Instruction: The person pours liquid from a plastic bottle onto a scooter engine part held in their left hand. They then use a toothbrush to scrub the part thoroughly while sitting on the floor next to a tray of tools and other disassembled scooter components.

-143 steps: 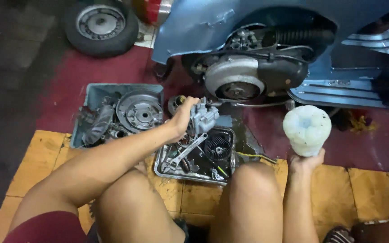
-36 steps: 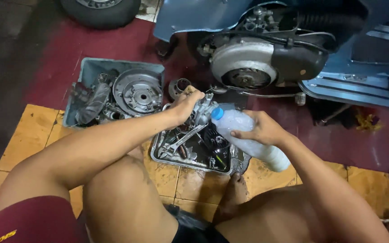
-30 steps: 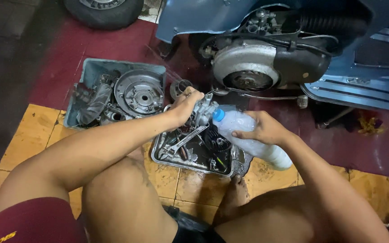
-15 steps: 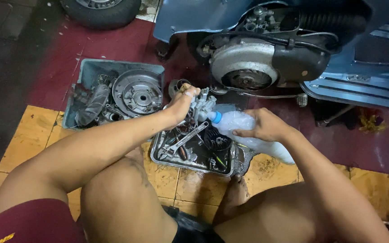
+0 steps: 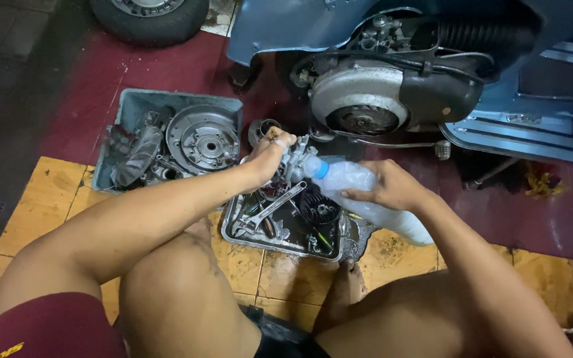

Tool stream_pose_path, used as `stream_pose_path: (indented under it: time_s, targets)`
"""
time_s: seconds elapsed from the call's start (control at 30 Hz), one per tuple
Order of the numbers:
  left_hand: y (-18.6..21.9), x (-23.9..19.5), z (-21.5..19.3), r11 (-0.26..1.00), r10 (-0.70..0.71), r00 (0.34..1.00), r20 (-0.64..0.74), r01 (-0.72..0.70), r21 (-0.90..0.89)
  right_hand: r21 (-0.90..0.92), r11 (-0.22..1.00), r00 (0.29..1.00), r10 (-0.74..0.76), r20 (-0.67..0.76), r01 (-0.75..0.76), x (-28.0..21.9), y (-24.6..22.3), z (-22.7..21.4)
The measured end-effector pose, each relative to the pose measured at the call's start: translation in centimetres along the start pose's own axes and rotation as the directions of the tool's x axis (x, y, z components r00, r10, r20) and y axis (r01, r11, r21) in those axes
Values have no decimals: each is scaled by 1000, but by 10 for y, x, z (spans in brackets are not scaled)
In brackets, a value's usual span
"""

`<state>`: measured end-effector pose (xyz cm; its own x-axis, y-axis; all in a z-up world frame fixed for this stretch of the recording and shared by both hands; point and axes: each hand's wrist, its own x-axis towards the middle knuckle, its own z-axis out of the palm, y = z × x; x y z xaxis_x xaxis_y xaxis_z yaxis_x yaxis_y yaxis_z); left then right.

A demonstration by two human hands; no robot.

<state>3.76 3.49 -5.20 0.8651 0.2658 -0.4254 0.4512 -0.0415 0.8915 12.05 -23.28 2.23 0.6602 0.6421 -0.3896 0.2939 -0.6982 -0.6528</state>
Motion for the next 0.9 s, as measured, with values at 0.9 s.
stream_pose_path:
  time_s: [0.9]
  targets:
    - [10,-3,7,988,-90,995,-31,93,121,-324,941,995,102,-15,-101,-7,-48,23]
